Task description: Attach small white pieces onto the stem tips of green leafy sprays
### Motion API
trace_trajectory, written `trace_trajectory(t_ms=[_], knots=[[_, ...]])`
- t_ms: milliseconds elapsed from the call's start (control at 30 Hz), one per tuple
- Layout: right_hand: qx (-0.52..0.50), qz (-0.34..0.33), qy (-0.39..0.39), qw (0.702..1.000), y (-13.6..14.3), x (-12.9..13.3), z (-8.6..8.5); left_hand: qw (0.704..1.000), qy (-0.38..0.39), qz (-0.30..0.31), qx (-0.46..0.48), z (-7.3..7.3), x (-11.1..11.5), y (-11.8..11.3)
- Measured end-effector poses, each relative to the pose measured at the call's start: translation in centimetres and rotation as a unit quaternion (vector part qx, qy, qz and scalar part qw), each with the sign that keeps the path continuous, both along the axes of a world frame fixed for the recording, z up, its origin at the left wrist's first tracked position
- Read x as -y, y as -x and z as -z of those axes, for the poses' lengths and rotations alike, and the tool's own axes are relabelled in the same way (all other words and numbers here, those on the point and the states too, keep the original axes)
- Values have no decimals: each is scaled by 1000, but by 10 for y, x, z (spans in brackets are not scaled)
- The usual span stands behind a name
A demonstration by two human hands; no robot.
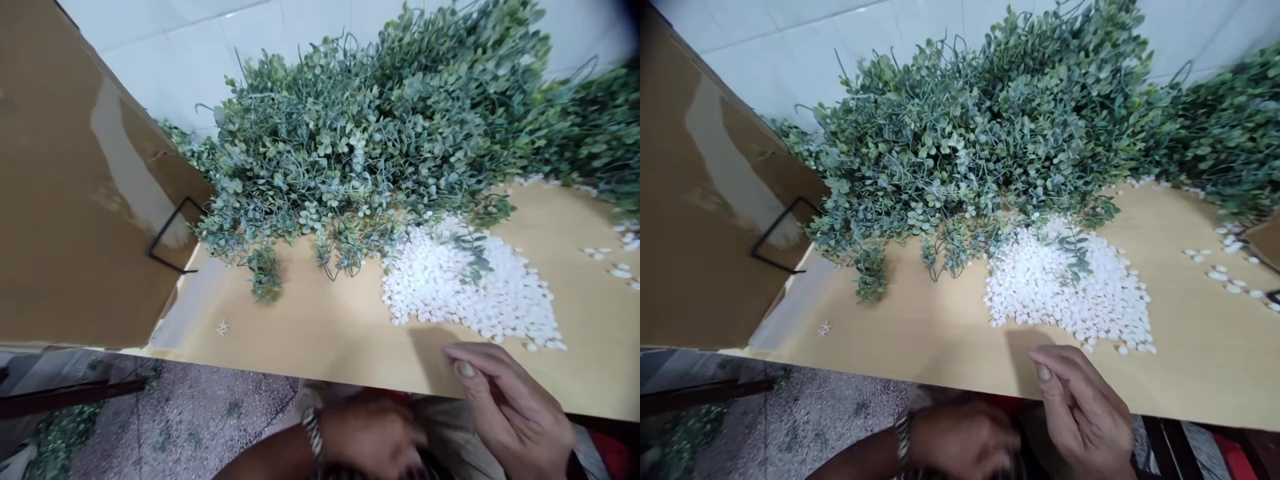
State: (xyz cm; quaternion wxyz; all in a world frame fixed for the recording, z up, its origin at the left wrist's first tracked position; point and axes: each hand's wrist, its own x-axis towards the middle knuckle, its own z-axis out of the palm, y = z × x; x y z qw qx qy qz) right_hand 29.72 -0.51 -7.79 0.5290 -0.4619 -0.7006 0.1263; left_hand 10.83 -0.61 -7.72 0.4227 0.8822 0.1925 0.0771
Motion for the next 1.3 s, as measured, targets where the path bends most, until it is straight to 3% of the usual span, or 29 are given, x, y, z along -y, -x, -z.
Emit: trace_trajectory(t_ms=[67,133,200,267,333,400,500,667,767,867,1100,1233,1300], knots=[[28,-19,-7,999,3,-2,-4,997,-47,-4,63,-27,5,17],[42,-35,-18,998,7,-4,-8,975,-162,-128,80,-57,-6,34],[46,-47,-18,998,9,-5,-11,898,-287,-327,-65,-77,-34,45],[48,-54,-18,997,10,-6,-12,828,-328,-401,-214,-83,-66,50],[48,-59,-21,997,7,-5,-10,804,-334,-414,-266,-79,-90,53],[46,-60,-20,997,3,-5,-7,793,-336,-431,-270,-74,-98,58],[49,-66,6,997,-1,-5,-8,788,-325,-464,-241,-72,-84,73],[117,-113,-4,987,21,-19,-34,827,-282,-475,-103,-71,-53,79],[278,-131,-46,951,50,-35,-51,849,-249,-464,-35,-64,-46,66],[401,-126,-43,906,74,-50,-56,862,-191,-470,26,-60,-41,63],[475,-109,-25,873,93,-85,-58,796,-115,-570,169,-59,-19,100],[485,-126,4,865,106,-108,-64,790,-61,-544,278,-52,-9,105],[446,-129,4,886,105,-112,-66,803,-46,-514,298,-49,-7,105]])
